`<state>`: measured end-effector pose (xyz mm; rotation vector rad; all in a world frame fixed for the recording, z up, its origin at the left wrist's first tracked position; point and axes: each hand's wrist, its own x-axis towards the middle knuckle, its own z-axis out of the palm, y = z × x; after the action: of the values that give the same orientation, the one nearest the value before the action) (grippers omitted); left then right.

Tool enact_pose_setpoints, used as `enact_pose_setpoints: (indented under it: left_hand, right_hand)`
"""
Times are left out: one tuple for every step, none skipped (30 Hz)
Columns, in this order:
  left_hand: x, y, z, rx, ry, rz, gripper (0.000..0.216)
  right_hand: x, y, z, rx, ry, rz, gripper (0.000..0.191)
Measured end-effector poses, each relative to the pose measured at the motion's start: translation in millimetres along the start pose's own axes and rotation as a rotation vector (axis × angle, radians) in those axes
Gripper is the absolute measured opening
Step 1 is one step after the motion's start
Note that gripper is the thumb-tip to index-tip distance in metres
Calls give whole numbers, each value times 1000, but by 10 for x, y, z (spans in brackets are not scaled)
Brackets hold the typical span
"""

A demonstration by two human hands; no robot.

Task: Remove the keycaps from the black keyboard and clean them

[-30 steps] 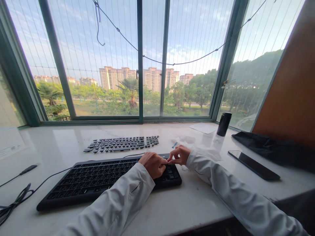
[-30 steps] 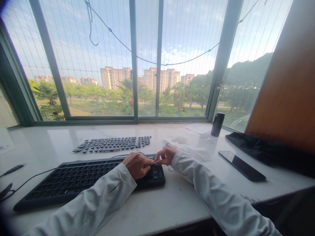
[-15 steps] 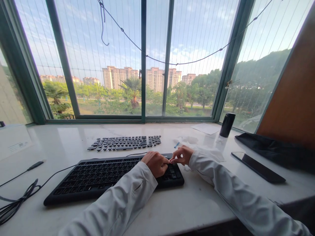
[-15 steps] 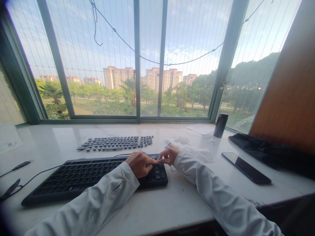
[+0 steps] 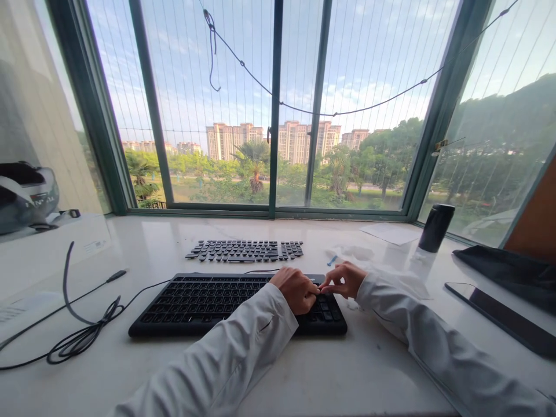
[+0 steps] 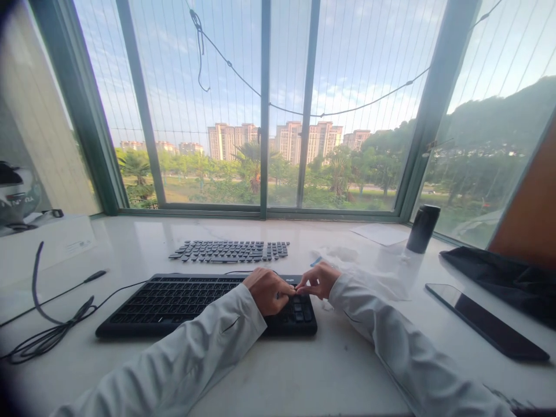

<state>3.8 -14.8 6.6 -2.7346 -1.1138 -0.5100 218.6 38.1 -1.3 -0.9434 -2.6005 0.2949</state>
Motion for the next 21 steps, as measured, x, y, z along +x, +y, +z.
enact_pose_setpoints:
  left_hand:
    - [3, -10, 8, -15, 4, -10, 31]
    - [7, -20, 17, -34, 12, -26, 31]
    - [11, -29, 24, -55, 22, -44, 31]
    - [15, -35, 29, -72, 28, -63, 31]
    - [19, -39, 30, -88, 31, -81, 32]
    - [21, -38, 27, -101, 34, -96, 31]
    - [23, -33, 21, -109, 34, -109, 31]
    - [23, -23, 12, -113, 35, -123, 31]
    - [23, -10, 2, -110, 38, -138, 30]
    - [23, 6, -7, -101, 42, -157, 29]
    - [22, 25, -15, -90, 47, -178, 28]
    - [21, 44, -20, -79, 53, -199, 28]
    - [20, 62, -23, -70, 57, -215, 27]
    - [19, 80, -24, -64, 60, -226, 27]
    - [20, 96, -24, -60, 57, -230, 27]
    - [22, 111, -24, -54, 53, -228, 28]
    - [26, 125, -25, -47, 48, -223, 28]
    - [31, 138, -27, -37, 43, -213, 28]
    - [37, 150, -30, -25, 39, -200, 28]
    - [44, 160, -34, -13, 35, -185, 29]
    - [51, 169, -37, -1, 33, -168, 29]
  right_hand:
    - [-2, 2, 3, -12, 1, -1, 35]
    - [-4, 4, 5, -24, 1, -2, 35]
    - [-5, 7, 8, -34, 1, -3, 36]
    - [-6, 10, 10, -44, 0, -4, 37]
    - [-6, 14, 12, -52, 1, -5, 38]
    - [-5, 17, 14, -58, 1, -7, 38]
    - [-3, 19, 15, -66, 1, -8, 39]
    - [0, 21, 16, -77, 1, -8, 40]
    - [2, 21, 15, -94, 1, -7, 41]
    - [5, 18, 13, -115, 1, -4, 43]
    - [7, 13, 8, -139, -2, 1, 44]
    - [9, 3, 2, -164, -10, 6, 45]
    - [10, -11, -5, -188, -21, 10, 46]
    - [10, -30, -15, -212, -33, 14, 46]
    - [9, -55, -26, -244, -42, 18, 45]
    - [9, -86, -38, -283, -50, 22, 43]
    - [8, -120, -51, -325, -59, 23, 40]
    - [9, -158, -65, -367, -71, 21, 38]
    - [10, -196, -78, -407, -87, 16, 35]
    - [13, -234, -91, -442, -107, 10, 33]
    - [16, -267, -102, -472, -126, 3, 31]
